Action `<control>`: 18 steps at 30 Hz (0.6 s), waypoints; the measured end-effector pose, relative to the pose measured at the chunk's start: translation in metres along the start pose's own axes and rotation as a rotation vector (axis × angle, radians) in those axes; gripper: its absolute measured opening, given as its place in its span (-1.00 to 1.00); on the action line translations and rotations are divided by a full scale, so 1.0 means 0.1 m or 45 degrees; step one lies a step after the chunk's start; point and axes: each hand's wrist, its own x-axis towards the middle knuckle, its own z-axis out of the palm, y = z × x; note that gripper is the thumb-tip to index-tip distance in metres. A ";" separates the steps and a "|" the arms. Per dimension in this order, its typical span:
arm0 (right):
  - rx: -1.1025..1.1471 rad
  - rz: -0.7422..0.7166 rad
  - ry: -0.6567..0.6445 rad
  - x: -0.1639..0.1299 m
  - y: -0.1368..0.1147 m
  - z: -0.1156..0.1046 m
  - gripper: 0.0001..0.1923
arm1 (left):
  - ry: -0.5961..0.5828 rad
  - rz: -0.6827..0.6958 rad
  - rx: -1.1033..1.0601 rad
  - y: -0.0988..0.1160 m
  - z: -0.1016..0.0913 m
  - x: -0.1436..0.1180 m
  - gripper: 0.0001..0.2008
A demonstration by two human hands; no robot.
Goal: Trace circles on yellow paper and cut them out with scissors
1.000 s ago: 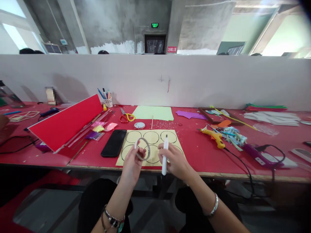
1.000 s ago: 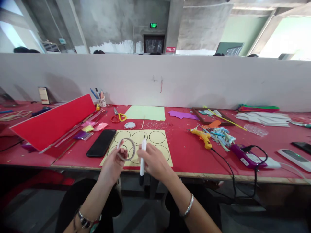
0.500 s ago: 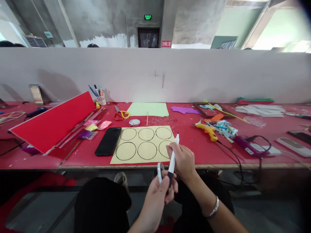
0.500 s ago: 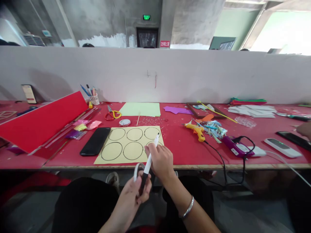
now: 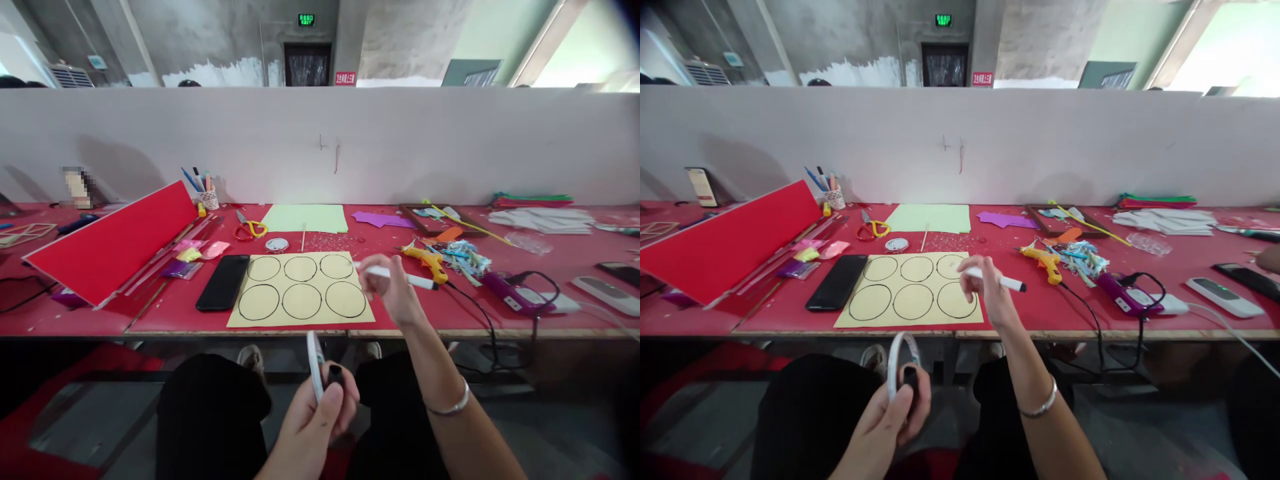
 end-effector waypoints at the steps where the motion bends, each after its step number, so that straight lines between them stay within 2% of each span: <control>1: 0.212 0.001 -0.106 -0.06 -0.09 0.00 -0.33 | 0.069 0.029 0.168 0.01 -0.05 0.03 -0.67; 2: 0.396 -0.001 -0.171 -0.13 -0.20 0.00 -0.34 | 0.129 0.047 0.310 0.02 -0.09 0.06 -0.68; 4: 0.642 0.065 -0.147 -0.28 -0.41 0.04 -0.36 | 0.177 0.082 0.508 0.04 -0.17 0.10 -0.70; 8: 0.859 0.092 -0.048 -0.48 -0.66 0.10 -0.43 | 0.194 0.204 0.709 0.11 -0.20 0.12 -0.73; 10: 0.857 0.086 -0.041 -0.50 -0.69 0.13 -0.46 | 0.231 0.246 0.781 0.14 -0.18 0.10 -0.74; 14: 0.850 0.084 -0.094 -0.50 -0.66 0.15 -0.47 | 0.287 0.218 0.843 0.15 -0.16 0.06 -0.73; 18: 0.875 0.073 -0.164 -0.51 -0.64 0.17 -0.47 | 0.278 0.235 0.879 0.13 -0.17 0.04 -0.74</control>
